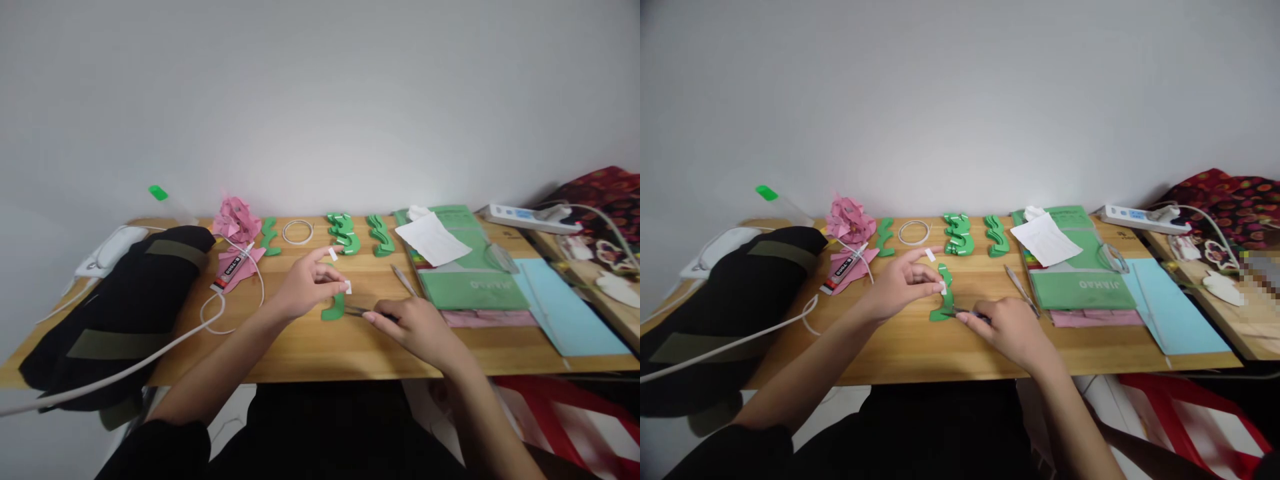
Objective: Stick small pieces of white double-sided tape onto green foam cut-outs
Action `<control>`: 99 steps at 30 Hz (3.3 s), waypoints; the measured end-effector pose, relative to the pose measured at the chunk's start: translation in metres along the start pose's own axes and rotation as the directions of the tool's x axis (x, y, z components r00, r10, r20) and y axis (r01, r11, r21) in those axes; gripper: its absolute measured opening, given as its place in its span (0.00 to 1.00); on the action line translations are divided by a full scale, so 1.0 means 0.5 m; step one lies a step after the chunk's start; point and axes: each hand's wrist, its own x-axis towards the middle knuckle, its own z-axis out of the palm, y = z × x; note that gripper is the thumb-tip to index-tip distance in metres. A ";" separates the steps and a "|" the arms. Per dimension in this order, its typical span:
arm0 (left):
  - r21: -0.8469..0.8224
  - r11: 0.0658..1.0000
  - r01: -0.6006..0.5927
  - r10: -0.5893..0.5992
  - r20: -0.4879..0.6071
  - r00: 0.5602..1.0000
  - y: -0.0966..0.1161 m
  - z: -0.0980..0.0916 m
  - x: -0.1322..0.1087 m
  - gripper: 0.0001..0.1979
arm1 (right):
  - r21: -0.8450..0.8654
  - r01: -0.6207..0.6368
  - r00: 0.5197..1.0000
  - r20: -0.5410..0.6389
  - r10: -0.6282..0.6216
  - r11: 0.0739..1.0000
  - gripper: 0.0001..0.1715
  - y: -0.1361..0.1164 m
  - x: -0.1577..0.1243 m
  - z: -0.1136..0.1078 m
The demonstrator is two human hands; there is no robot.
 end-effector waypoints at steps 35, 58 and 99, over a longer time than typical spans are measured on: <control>-0.125 0.987 0.099 -0.121 -0.184 0.975 -0.094 0.021 0.007 0.31 | 0.867 -0.267 0.885 0.048 0.462 0.420 0.15 -0.007 0.082 0.086; 0.118 0.993 0.001 0.028 -0.246 0.969 -0.088 0.043 -0.015 0.27 | 0.795 -0.204 0.914 -0.054 0.401 0.572 0.14 0.009 0.080 0.088; -0.368 0.927 0.079 -0.173 -0.230 0.958 -0.091 0.065 0.012 0.33 | 0.844 -0.096 0.891 -0.163 0.423 0.528 0.16 -0.009 0.078 0.091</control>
